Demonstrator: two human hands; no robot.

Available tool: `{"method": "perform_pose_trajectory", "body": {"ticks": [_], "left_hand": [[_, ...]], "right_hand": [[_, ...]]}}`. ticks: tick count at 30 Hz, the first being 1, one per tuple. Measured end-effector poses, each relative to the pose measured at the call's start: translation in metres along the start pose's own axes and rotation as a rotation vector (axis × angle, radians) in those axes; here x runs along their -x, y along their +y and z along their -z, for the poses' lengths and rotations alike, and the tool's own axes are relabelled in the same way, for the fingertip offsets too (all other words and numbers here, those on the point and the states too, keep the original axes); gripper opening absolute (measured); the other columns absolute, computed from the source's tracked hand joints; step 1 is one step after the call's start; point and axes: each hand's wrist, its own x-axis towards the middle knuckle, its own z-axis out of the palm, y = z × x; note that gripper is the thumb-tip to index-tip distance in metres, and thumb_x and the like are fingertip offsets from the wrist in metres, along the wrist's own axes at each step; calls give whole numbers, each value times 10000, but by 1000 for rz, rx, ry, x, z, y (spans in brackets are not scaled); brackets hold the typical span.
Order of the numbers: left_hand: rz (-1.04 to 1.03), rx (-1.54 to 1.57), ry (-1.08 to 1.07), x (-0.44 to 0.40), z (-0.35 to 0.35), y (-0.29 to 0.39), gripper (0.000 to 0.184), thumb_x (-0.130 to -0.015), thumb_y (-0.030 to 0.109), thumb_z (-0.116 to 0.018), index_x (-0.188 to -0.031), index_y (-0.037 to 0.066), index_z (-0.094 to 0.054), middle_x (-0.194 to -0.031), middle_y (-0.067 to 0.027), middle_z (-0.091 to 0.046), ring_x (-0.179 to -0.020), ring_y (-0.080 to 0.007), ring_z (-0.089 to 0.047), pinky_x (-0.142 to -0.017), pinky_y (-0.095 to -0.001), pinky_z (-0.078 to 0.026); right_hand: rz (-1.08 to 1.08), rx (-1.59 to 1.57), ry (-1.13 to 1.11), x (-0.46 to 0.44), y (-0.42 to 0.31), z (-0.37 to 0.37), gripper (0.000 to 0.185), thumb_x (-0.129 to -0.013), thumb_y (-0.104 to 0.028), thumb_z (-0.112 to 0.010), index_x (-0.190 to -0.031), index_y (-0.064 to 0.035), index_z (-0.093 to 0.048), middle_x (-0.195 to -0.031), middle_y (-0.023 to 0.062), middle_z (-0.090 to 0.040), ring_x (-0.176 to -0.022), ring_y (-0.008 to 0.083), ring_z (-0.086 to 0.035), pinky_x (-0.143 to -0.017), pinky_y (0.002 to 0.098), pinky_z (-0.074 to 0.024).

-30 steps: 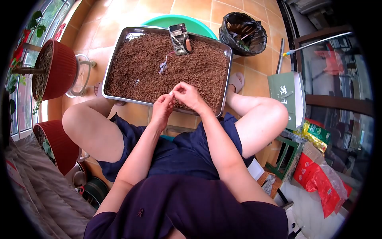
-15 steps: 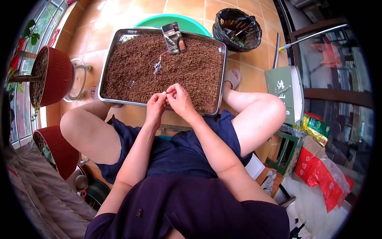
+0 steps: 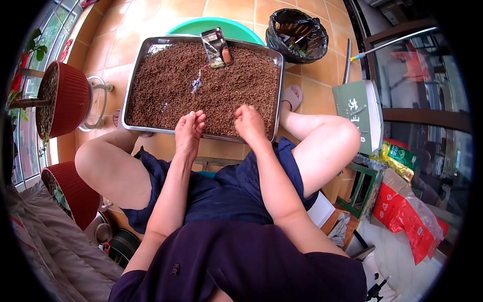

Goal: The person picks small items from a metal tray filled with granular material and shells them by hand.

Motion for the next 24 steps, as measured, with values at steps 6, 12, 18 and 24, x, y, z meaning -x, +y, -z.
{"method": "perform_pose_trajectory", "body": {"ticks": [6,12,18,24], "left_hand": [[-1,104,-19,-2,4,0,128,-966,160,-602,-982,36,-574,-955,-82,-669,-829,-141,-665,-732,-252,-585],[-34,192,-1,-2,15,6,179,-959,148,-608,-1085,24,-584,-942,-65,-659,-821,-131,-647,-736,-257,-580],[-11,221,121,-3,18,4,288,-956,79,-544,-1233,1,-541,-890,-24,-619,-772,-115,-603,-716,-257,-539],[25,232,165,-8,30,-3,215,-937,104,-501,-1127,26,-564,-748,10,-522,-624,-95,-477,-560,-226,-399]], "right_hand": [[-195,150,-4,-15,21,0,297,-810,-98,-612,-1100,-45,-576,-1057,162,-637,-968,334,-627,-859,420,-515],[40,-551,-87,-24,-3,-50,290,-837,-45,-626,-1127,-49,-608,-986,134,-657,-878,259,-664,-774,358,-545],[38,-81,118,-23,0,-23,115,-883,-109,-579,-964,-92,-661,-955,125,-671,-807,282,-672,-728,370,-538],[-217,-416,-547,-15,2,-23,189,-855,-84,-580,-1015,-82,-682,-919,116,-712,-824,248,-692,-745,357,-544]]}}
